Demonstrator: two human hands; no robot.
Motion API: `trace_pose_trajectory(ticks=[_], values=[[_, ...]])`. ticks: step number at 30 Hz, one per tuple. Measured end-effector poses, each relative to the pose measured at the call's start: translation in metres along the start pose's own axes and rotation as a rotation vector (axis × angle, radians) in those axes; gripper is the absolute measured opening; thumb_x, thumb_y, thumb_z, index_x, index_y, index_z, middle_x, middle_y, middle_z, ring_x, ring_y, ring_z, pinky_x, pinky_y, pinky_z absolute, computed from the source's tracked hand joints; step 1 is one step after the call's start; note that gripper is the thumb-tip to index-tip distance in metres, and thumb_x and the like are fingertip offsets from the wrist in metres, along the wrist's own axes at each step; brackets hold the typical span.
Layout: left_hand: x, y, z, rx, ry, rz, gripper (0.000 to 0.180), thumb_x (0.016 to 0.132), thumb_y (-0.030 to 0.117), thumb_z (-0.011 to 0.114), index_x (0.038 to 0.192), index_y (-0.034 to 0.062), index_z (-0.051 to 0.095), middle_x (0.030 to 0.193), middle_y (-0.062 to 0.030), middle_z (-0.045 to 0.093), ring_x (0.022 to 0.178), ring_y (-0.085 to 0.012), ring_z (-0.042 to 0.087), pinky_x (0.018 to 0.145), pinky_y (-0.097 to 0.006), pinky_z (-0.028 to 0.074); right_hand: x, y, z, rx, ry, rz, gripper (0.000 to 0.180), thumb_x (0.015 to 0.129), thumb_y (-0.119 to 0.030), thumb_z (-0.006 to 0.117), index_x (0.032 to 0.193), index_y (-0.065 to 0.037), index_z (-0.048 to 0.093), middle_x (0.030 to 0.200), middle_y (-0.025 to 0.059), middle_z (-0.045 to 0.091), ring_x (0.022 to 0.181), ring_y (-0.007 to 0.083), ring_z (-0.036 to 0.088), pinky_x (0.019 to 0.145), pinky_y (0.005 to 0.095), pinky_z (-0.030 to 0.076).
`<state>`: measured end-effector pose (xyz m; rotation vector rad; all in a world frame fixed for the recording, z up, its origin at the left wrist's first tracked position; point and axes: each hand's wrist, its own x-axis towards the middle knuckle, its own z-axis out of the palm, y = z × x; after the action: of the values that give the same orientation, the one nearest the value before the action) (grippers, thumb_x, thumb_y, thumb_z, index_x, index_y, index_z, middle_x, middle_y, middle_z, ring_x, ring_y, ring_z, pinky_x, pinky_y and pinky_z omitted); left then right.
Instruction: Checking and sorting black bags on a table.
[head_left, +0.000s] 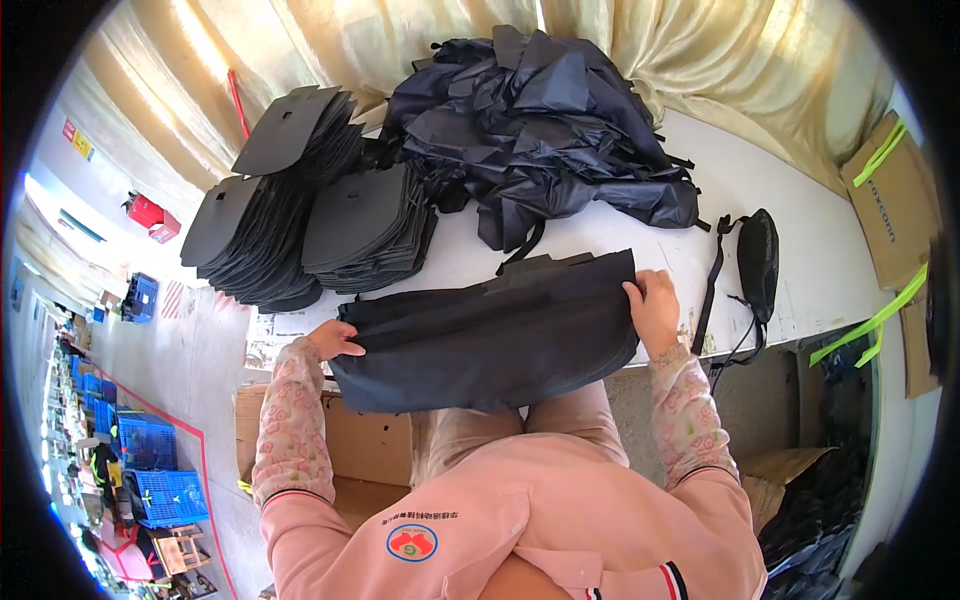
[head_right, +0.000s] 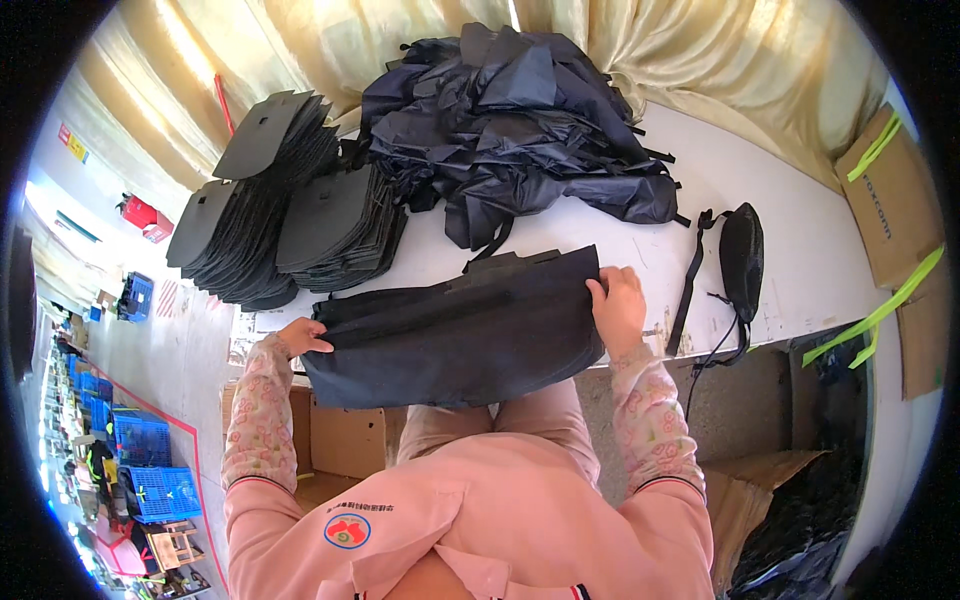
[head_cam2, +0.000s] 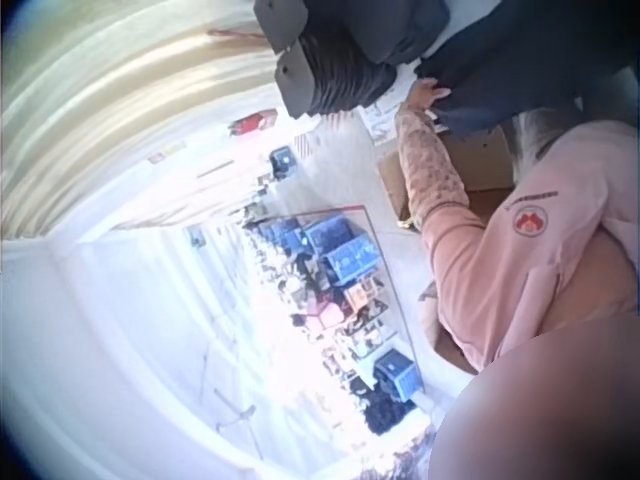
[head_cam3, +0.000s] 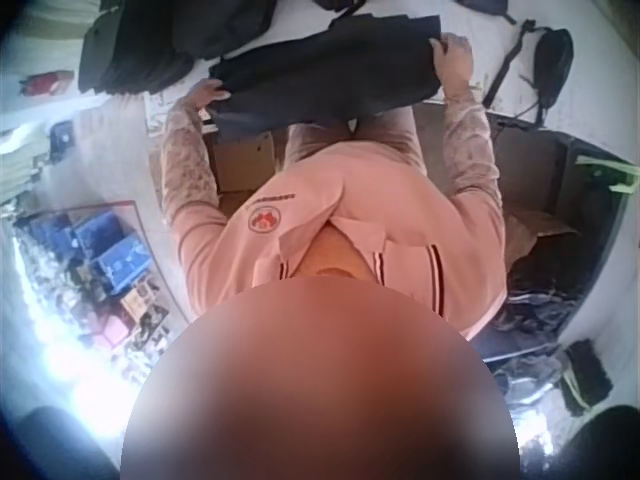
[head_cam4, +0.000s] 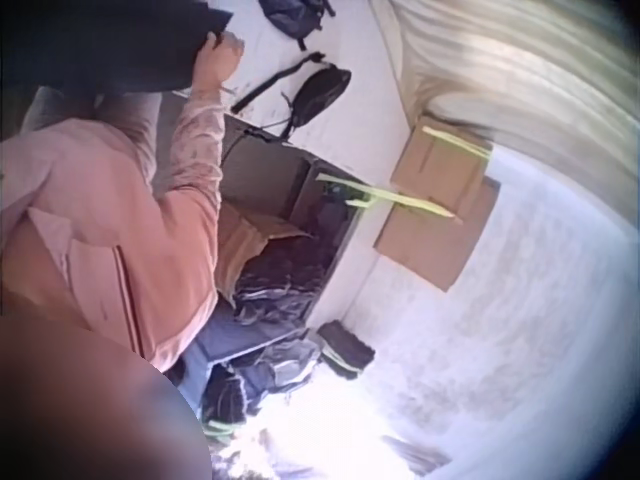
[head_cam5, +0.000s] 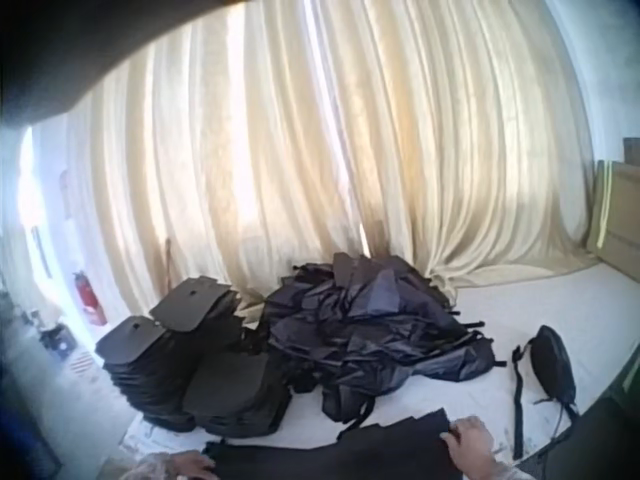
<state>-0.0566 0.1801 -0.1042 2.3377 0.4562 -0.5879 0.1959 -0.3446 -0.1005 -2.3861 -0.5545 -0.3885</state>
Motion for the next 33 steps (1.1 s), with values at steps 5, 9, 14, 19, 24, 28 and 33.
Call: trace_pose_trajectory(ticks=[5, 9, 14, 19, 24, 28, 33], values=[[0.02, 0.008, -0.001, 0.004, -0.021, 0.016, 0.038, 0.072, 0.023, 0.082, 0.068, -0.0013, 0.053, 0.06, 0.0021, 0.042, 0.063, -0.0103, 0.041, 0.057, -0.031, 0.034, -0.015, -0.068, -0.002, -0.006, -0.004, -0.512, 0.043, 0.079, -0.014, 0.07, 0.118, -0.002, 0.058, 0.123, 0.0137, 0.057, 0.118, 0.0332, 0.052, 0.101, 0.0426, 0.041], [0.029, -0.031, -0.001, 0.025, 0.043, 0.003, 0.033, 0.071, 0.02, 0.083, 0.08, -0.0019, 0.06, 0.066, -0.0034, 0.053, 0.064, -0.0133, 0.05, 0.06, -0.031, 0.041, -0.041, -0.085, 0.033, 0.016, -0.535, -0.659, 0.078, 0.08, -0.044, 0.067, 0.145, -0.011, 0.037, 0.152, 0.0143, 0.03, 0.141, 0.0333, 0.025, 0.115, 0.0483, 0.021], [0.022, -0.055, -0.012, -0.234, 0.138, -0.248, 0.024, 0.077, 0.005, 0.075, 0.097, -0.0004, 0.064, 0.077, -0.0092, 0.064, 0.057, -0.0166, 0.059, 0.051, -0.031, 0.049, -0.04, -0.068, 0.045, -0.023, -0.602, -0.634, 0.08, 0.083, -0.052, 0.061, 0.147, -0.013, 0.033, 0.154, 0.014, 0.027, 0.143, 0.0333, 0.023, 0.116, 0.0494, 0.017], [-0.013, -0.016, -0.034, -0.277, 0.193, -0.262, 0.019, 0.08, -0.001, 0.07, 0.096, -0.0009, 0.061, 0.077, -0.0089, 0.064, 0.056, -0.0139, 0.058, 0.051, -0.028, 0.049, -0.036, -0.072, 0.043, -0.014, -0.653, -0.614, 0.08, 0.083, -0.051, 0.062, 0.147, -0.013, 0.033, 0.153, 0.0146, 0.028, 0.144, 0.0337, 0.019, 0.117, 0.05, 0.014], [-0.057, 0.128, -0.041, -0.44, 0.274, 0.069, 0.026, 0.081, -0.002, 0.069, 0.103, 0.0029, 0.058, 0.085, -0.0069, 0.064, 0.063, -0.0106, 0.06, 0.055, -0.023, 0.048, -0.001, -0.126, 0.014, 0.253, -0.566, -0.568, 0.076, 0.083, -0.039, 0.069, 0.144, -0.01, 0.036, 0.145, 0.015, 0.04, 0.13, 0.0344, 0.04, 0.11, 0.0455, 0.029], [-0.059, 0.212, -0.007, -0.635, 0.036, 0.375, 0.031, 0.081, -0.003, 0.07, 0.107, 0.005, 0.055, 0.096, -0.0049, 0.061, 0.077, -0.0091, 0.06, 0.058, -0.022, 0.05, 0.005, -0.202, 0.033, 1.346, -0.91, -0.123, 0.051, 0.089, -0.007, 0.064, 0.136, -0.003, 0.043, 0.122, 0.0138, 0.057, 0.086, 0.0141, 0.063, 0.075, 0.0264, 0.05], [0.011, 0.159, -0.041, -0.418, 0.491, 0.443, 0.034, 0.083, 0.011, 0.073, 0.111, 0.0051, 0.053, 0.106, -0.0074, 0.061, 0.091, -0.014, 0.06, 0.073, -0.029, 0.052, 0.007, -0.198, 0.072, 1.34, -0.911, -0.01, 0.027, 0.09, -0.007, 0.063, 0.115, 0.001, 0.057, 0.094, 0.0073, 0.063, 0.074, 0.009, 0.06, 0.066, 0.0225, 0.049]])
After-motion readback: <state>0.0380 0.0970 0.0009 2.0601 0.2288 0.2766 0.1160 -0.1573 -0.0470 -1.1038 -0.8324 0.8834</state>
